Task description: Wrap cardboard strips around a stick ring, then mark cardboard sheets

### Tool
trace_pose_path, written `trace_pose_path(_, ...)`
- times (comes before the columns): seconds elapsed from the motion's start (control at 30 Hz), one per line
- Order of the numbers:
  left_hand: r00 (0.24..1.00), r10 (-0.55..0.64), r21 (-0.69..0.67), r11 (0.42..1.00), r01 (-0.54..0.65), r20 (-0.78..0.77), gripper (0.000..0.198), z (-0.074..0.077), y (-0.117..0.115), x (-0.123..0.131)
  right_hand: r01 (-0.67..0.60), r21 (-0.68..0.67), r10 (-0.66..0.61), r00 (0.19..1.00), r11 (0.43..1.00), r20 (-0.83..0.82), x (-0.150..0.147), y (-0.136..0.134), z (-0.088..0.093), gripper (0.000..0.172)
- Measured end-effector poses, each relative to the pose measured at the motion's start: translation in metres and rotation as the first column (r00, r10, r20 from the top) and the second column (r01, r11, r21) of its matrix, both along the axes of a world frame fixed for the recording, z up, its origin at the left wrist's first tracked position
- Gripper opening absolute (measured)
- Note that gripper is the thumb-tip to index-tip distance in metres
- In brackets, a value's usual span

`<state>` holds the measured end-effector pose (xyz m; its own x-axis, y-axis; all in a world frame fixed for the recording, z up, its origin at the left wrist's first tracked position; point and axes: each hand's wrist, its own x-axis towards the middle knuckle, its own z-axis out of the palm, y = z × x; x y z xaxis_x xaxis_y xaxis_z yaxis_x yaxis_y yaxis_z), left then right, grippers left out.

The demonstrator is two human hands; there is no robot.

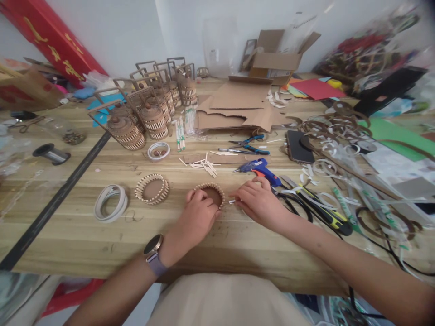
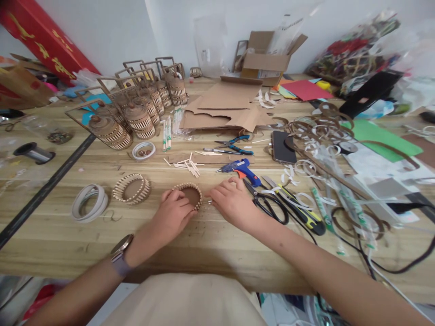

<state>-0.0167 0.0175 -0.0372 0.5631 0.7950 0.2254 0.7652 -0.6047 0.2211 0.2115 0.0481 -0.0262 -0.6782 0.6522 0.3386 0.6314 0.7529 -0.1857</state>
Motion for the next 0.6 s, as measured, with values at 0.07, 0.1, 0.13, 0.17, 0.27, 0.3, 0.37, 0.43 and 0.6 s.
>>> trace_pose_path(0.07, 1.000, -0.014, -0.009, 1.000, 0.014, -0.006, 0.014, 0.000, 0.001, -0.001, -0.015, 0.066, 0.014, 1.000, 0.998, 0.023, -0.002, 0.004, 0.000, 0.022)
trace_pose_path(0.1, 1.000, -0.021, -0.019, 1.000, 0.021, -0.011, 0.014, 0.000, 0.002, -0.001, -0.029, 0.093, 0.025, 0.999, 0.995, 0.041, -0.003, 0.006, 0.000, 0.023)
trace_pose_path(0.13, 0.999, -0.028, -0.032, 0.999, 0.028, -0.017, 0.013, 0.001, 0.002, -0.002, -0.054, 0.112, 0.047, 0.997, 0.992, 0.062, -0.004, 0.008, 0.000, 0.025)
trace_pose_path(0.17, 0.999, -0.036, -0.047, 0.998, 0.035, -0.025, 0.012, 0.001, 0.002, -0.003, -0.087, 0.126, 0.076, 0.993, 0.988, 0.085, -0.005, 0.011, 0.001, 0.027)
trace_pose_path(0.27, 0.996, -0.053, -0.096, 0.994, 0.047, -0.066, 0.012, 0.006, 0.003, -0.005, -0.171, 0.147, 0.150, 0.978, 0.974, 0.145, -0.008, 0.019, 0.002, 0.028)
trace_pose_path(0.3, 0.995, -0.060, -0.112, 0.992, 0.050, -0.083, 0.013, 0.007, 0.004, -0.005, -0.186, 0.150, 0.161, 0.974, 0.971, 0.162, -0.010, 0.022, 0.002, 0.027)
trace_pose_path(0.37, 0.991, -0.071, -0.139, 0.989, 0.054, -0.116, 0.014, 0.012, 0.004, -0.007, -0.201, 0.163, 0.171, 0.968, 0.966, 0.183, -0.013, 0.026, 0.003, 0.023)
trace_pose_path(0.43, 0.987, -0.077, -0.151, 0.987, 0.055, -0.144, 0.015, 0.016, 0.005, -0.009, -0.212, 0.184, 0.177, 0.966, 0.960, 0.190, -0.017, 0.028, 0.004, 0.022)
trace_pose_path(0.6, 0.977, 0.012, -0.107, 0.994, -0.036, -0.213, 0.020, 0.025, 0.004, -0.006, -0.200, 0.206, 0.157, 0.965, 0.958, 0.208, -0.023, 0.021, 0.002, 0.017)
